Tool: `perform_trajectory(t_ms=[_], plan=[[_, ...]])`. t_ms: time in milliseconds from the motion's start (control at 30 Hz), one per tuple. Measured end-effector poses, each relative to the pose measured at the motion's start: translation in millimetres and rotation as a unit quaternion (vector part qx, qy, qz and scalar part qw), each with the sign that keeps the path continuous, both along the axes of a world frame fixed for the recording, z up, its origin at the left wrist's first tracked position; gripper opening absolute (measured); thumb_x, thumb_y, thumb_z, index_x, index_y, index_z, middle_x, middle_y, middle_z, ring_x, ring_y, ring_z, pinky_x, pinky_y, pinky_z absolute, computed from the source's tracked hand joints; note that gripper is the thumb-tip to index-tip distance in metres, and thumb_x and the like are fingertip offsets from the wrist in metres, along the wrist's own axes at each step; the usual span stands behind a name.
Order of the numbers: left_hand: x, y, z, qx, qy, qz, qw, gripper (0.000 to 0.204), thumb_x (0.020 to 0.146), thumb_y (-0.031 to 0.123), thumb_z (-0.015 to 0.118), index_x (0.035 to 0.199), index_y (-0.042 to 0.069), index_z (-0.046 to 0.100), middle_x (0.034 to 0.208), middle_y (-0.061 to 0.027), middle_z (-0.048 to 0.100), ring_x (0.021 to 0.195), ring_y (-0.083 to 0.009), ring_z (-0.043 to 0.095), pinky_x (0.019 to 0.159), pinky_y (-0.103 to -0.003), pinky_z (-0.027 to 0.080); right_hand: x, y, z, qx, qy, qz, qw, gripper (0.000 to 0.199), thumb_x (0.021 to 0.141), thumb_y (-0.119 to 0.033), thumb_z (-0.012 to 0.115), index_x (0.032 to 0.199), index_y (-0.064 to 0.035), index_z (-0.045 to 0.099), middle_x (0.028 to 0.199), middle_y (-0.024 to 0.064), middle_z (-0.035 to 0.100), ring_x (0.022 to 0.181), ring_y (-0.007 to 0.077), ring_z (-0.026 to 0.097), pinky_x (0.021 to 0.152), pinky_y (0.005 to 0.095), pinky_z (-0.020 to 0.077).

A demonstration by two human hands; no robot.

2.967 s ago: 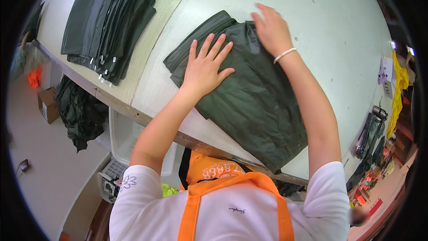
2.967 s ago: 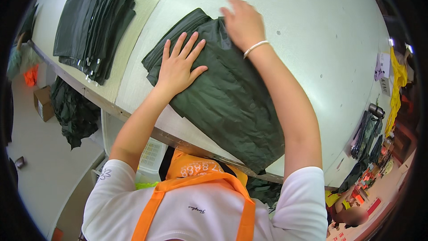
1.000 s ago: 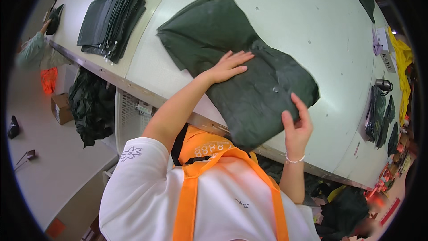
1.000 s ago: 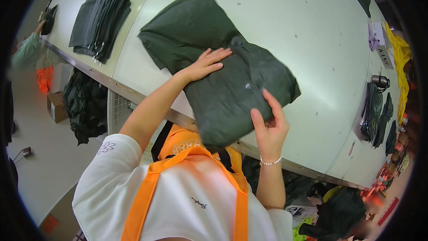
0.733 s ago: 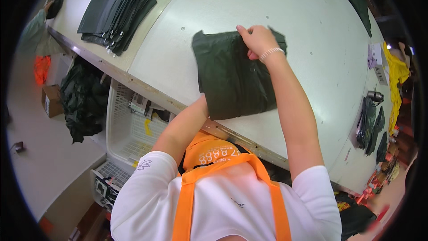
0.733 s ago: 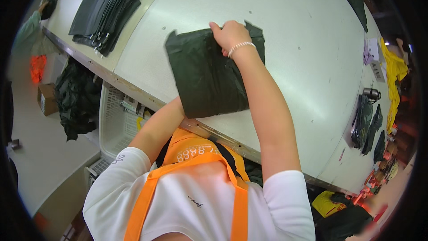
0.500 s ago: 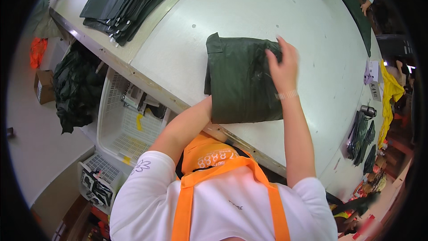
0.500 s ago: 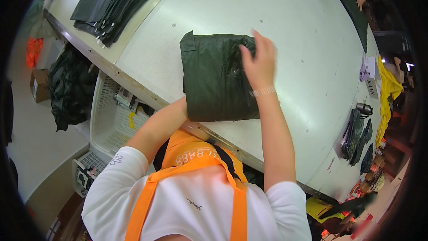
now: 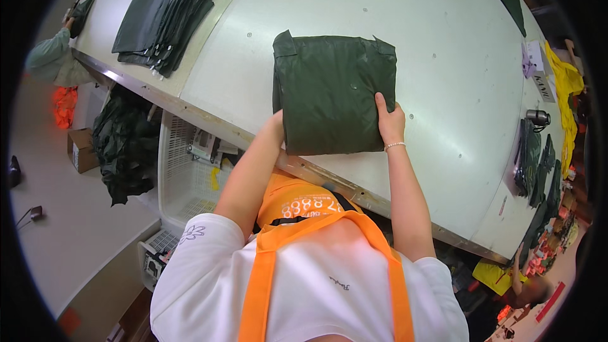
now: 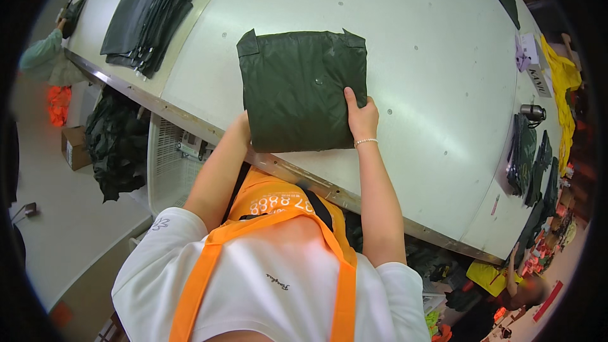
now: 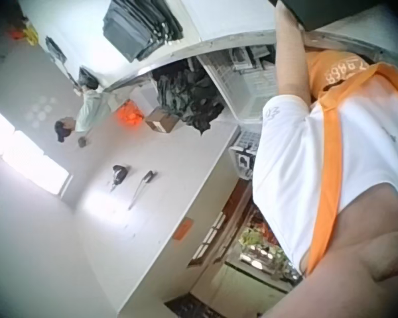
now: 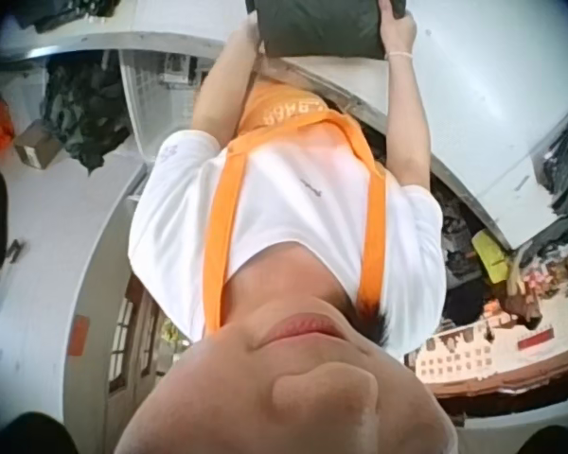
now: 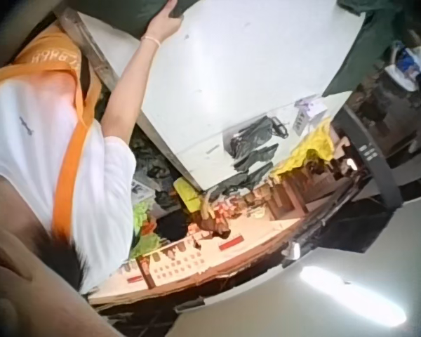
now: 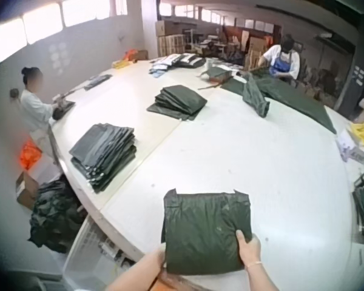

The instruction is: The person folds a dark green jacket on a white table, aligning edges and smoothing the fabric. They then unfold it, zip it closed, and refold it into a compact stack.

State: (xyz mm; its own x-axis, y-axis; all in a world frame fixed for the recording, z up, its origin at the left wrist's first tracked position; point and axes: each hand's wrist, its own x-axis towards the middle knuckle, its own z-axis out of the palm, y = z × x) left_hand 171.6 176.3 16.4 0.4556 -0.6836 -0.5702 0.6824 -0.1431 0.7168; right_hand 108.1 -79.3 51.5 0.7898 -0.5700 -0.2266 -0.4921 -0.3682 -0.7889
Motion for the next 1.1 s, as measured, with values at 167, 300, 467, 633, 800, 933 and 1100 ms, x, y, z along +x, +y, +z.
perform_trajectory(t_ms=[167,300,467,633,800,933,1100], plan=[[-31,36,45,0.016,0.133,0.326,0.936,0.046,0.092,0.031,0.054,0.130,0.006,0.047,0.121,-0.0099,0.058,0.106,-0.0191,0.057,0.090,-0.035,0.046,-4,7,14,-0.046,0.055,0.010,0.997,0.070,0.080,-0.061,0.060,0.097,0.0070,0.059,0.094,0.0252,0.065,0.091,0.0394,0.063,0.080,0.0419,0.0489],[-62,25,45,0.312,-0.247,0.242,0.885,0.065,0.084,0.037,0.065,0.133,0.000,0.042,0.110,-0.0130,0.060,0.099,-0.0244,0.059,0.087,-0.037,0.046,-7,9,27,-0.112,0.169,0.079,0.976,0.075,0.081,-0.061,0.059,0.111,0.0068,0.053,0.098,0.0264,0.064,0.094,0.0413,0.061,0.083,0.0449,0.0482],[-11,39,64,0.338,-0.442,0.295,0.777,0.082,0.073,0.036,0.077,0.135,-0.002,0.039,0.116,-0.0178,0.056,0.106,-0.0279,0.055,0.089,-0.039,0.045,15,-30,32,-0.289,-0.089,0.133,0.944,0.083,0.079,-0.062,0.061,0.122,0.0070,0.047,0.114,0.0283,0.058,0.115,0.0397,0.051,0.095,0.0430,0.0423],[90,37,40,0.190,-0.108,0.297,0.929,0.064,0.075,0.039,0.073,0.120,-0.001,0.053,0.109,-0.0122,0.061,0.098,-0.0239,0.057,0.088,-0.038,0.044,112,-73,9,0.201,0.036,0.186,0.961,0.068,0.078,-0.050,0.069,0.121,0.0006,0.056,0.118,0.0158,0.060,0.114,0.0274,0.052,0.098,0.0368,0.0392],[140,22,36,0.086,0.044,0.215,0.972,0.030,0.078,0.026,0.068,0.097,0.003,0.064,0.096,-0.0093,0.066,0.090,-0.0212,0.060,0.084,-0.033,0.047,132,-66,12,0.502,0.088,0.105,0.854,0.041,0.079,-0.034,0.069,0.104,-0.0035,0.063,0.102,0.0080,0.065,0.095,0.0168,0.060,0.089,0.0312,0.0462],[159,4,37,0.074,0.000,0.220,0.973,0.022,0.076,0.008,0.063,0.096,0.000,0.062,0.090,-0.0091,0.066,0.083,-0.0201,0.061,0.079,-0.032,0.049,148,-82,3,0.444,0.095,0.121,0.883,0.029,0.077,-0.015,0.061,0.103,-0.0018,0.062,0.095,0.0063,0.064,0.085,0.0153,0.060,0.077,0.0300,0.0503],[100,7,194,0.026,-0.428,0.091,0.899,0.020,0.074,0.003,0.066,0.092,0.002,0.057,0.088,-0.0046,0.060,0.087,-0.0171,0.058,0.081,-0.032,0.046,68,-69,165,0.236,-0.124,0.244,0.932,0.033,0.066,0.000,0.061,0.099,-0.0010,0.056,0.092,0.0028,0.057,0.087,0.0146,0.054,0.079,0.0286,0.0456]])
